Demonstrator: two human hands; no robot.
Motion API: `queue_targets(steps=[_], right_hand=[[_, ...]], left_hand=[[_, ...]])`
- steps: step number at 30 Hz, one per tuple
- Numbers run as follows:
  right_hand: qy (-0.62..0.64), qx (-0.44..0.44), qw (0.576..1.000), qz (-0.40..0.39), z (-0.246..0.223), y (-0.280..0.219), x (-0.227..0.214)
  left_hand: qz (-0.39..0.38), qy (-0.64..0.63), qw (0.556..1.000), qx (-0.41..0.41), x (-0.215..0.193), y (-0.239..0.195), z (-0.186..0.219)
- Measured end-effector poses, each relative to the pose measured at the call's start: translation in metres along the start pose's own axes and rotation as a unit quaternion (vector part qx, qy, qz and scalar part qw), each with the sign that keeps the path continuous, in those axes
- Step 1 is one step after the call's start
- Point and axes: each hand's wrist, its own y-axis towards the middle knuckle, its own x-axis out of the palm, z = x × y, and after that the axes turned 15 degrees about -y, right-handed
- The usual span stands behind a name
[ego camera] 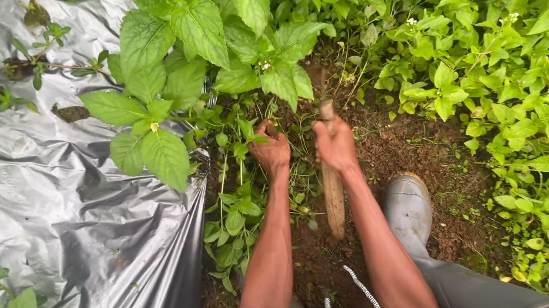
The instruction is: The person uses a hoe to loosen the soil and remove weeds from a garden bed. They repeatedly strike the ground with the tool and pull out the uprooted plants by hand, discarding them to the side.
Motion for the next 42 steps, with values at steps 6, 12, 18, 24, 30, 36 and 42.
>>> queue_targets(steps=[6, 12, 18, 24, 30, 36, 42], right_hand=[[-0.017, 0.018, 0.999, -0.021, 0.007, 0.004, 0.014], [0.049, 0.059, 0.997, -0.011, -0.033, -0.026, -0.017], [0.044, 0.072, 0.996, 0.001, -0.034, -0.031, -0.022], [0.048, 0.081, 0.996, 0.007, -0.035, -0.034, -0.013], [0.051, 0.12, 0.991, 0.029, 0.003, -0.014, 0.033], [0.03, 0.167, 0.984, 0.046, 0.011, -0.035, 0.04], [0.023, 0.157, 0.986, 0.06, -0.039, -0.065, 0.015]], left_hand=[[-0.02, 0.014, 1.0, 0.018, -0.004, -0.02, -0.011], [0.019, 0.058, 0.996, 0.064, 0.004, -0.031, 0.003], [-0.036, 0.182, 0.982, 0.048, -0.02, -0.034, 0.07], [-0.062, 0.187, 0.978, 0.071, -0.005, -0.016, 0.027], [-0.108, 0.195, 0.975, -0.018, 0.005, -0.006, -0.038], [-0.067, 0.035, 0.995, -0.065, -0.034, -0.028, 0.034], [-0.089, -0.021, 0.991, -0.097, -0.021, -0.055, -0.011]])
